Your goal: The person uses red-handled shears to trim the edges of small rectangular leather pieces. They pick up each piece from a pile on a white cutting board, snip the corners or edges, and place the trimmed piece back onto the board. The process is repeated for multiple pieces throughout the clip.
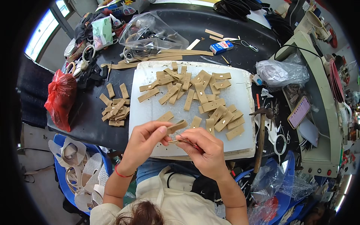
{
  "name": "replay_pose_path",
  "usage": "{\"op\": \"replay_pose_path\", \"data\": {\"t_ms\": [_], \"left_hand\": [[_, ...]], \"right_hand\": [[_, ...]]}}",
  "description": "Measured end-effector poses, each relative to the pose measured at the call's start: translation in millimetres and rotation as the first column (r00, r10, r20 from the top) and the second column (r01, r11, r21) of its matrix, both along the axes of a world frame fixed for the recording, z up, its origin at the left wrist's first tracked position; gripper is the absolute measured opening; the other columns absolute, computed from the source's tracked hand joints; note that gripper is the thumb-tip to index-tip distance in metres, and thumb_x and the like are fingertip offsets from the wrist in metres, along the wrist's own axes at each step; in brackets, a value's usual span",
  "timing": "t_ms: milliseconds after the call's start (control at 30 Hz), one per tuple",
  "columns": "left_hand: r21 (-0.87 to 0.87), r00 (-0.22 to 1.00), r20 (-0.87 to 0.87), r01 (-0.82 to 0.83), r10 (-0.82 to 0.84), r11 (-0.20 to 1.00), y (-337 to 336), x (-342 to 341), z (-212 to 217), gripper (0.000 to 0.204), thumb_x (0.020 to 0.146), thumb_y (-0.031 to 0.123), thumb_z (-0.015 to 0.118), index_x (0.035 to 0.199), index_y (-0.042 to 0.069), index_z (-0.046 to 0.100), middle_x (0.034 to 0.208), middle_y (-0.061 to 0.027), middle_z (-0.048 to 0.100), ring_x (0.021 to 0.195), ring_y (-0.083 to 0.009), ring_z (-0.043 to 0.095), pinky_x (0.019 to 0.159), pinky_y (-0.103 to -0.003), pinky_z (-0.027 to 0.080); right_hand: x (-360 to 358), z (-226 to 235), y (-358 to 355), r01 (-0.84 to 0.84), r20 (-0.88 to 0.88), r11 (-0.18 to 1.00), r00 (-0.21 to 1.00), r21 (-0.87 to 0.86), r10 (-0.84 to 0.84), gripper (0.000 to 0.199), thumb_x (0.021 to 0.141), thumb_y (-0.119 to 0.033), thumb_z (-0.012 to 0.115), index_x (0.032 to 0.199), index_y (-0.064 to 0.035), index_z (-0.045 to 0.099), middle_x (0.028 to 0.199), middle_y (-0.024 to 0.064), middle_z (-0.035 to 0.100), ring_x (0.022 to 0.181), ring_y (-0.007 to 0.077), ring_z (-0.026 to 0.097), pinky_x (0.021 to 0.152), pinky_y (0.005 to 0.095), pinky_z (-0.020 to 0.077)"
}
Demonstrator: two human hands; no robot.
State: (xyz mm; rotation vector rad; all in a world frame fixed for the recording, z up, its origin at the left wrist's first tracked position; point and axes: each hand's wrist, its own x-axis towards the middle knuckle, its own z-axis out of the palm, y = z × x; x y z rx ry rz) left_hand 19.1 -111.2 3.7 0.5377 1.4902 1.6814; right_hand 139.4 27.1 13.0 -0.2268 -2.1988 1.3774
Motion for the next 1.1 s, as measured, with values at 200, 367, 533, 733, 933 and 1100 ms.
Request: {"op": "replay_pose_path", "data": {"t_ms": [200, 367, 533, 733, 933, 1100], "left_hand": [[0.025, 0.997, 0.053, 0.062, -0.063, 0.998, -3.7, 11.5, 5.9, 0.027, 0.093, 0.014, 0.05, 0.112, -0.004, 0.059, 0.085, -0.0072, 0.063, 0.074, -0.0088, 0.058, 0.067, -0.022, 0.049], [0.013, 0.998, -0.026, 0.06, -0.06, 0.998, -6.3, 13.2, 6.7, 0.027, 0.091, 0.013, 0.054, 0.113, -0.003, 0.059, 0.089, -0.008, 0.064, 0.077, -0.0102, 0.06, 0.069, -0.024, 0.05], [0.118, 0.963, -0.267, 0.008, 0.024, 0.993, -3.6, 23.3, -0.6, 0.032, 0.084, 0.008, 0.064, 0.114, 0.0, 0.058, 0.093, -0.0106, 0.065, 0.08, -0.0137, 0.062, 0.072, -0.027, 0.051], [0.144, 0.95, -0.298, -0.048, 0.09, 0.988, 2.9, 32.9, -13.9, 0.033, 0.082, 0.008, 0.066, 0.114, 0.001, 0.059, 0.092, -0.0131, 0.065, 0.08, -0.0171, 0.064, 0.073, -0.028, 0.052], [0.171, 0.961, -0.26, -0.047, 0.091, 0.984, 6.4, 34.2, -16.3, 0.031, 0.082, 0.006, 0.065, 0.112, 0.0, 0.06, 0.094, -0.0122, 0.067, 0.081, -0.0147, 0.065, 0.073, -0.028, 0.052], [0.079, 0.997, -0.043, -0.058, 0.061, 0.995, 5.0, 31.9, -15.6, 0.027, 0.085, 0.006, 0.062, 0.11, -0.004, 0.059, 0.095, -0.0123, 0.066, 0.083, -0.013, 0.064, 0.072, -0.026, 0.053]], "right_hand": [[10.2, -1.7, -2.6, 0.118, 0.124, 0.99, 0.986, -0.082, -0.107, 0.022, 0.073, 0.001, 0.071, 0.093, -0.0018, 0.064, 0.084, 0.0059, 0.062, 0.063, 0.0098, 0.051, 0.053, 0.022, 0.0412], [7.2, 0.2, 0.8, 0.054, 0.089, 0.998, 0.994, 0.038, -0.057, 0.021, 0.074, 0.001, 0.07, 0.093, -0.0011, 0.062, 0.084, 0.0053, 0.061, 0.064, 0.0098, 0.051, 0.054, 0.0215, 0.0406], [5.6, -2.8, 3.2, 0.025, 0.109, 0.998, 0.994, -0.057, -0.019, 0.017, 0.077, 0.001, 0.068, 0.093, -0.001, 0.062, 0.084, 0.0046, 0.058, 0.066, 0.0091, 0.05, 0.056, 0.0213, 0.0404], [6.8, -21.1, 6.0, -0.01, 0.059, 0.973, 0.998, -0.23, 0.024, 0.018, 0.08, 0.001, 0.065, 0.097, -0.0005, 0.059, 0.088, 0.0026, 0.055, 0.066, 0.0075, 0.049, 0.057, 0.0204, 0.0401], [5.4, -5.0, -0.5, 0.124, 0.168, 0.66, 0.986, -0.741, 0.004, 0.025, 0.08, -0.004, 0.067, 0.102, 0.0003, 0.055, 0.09, 0.0025, 0.056, 0.064, 0.0016, 0.048, 0.053, 0.0159, 0.0376], [5.7, -10.0, -5.3, 0.149, 0.21, 0.71, 0.978, -0.689, -0.001, 0.024, 0.081, -0.007, 0.067, 0.102, -0.0006, 0.056, 0.076, -0.0013, 0.057, 0.061, 0.0015, 0.048, 0.049, 0.0164, 0.0362]]}}
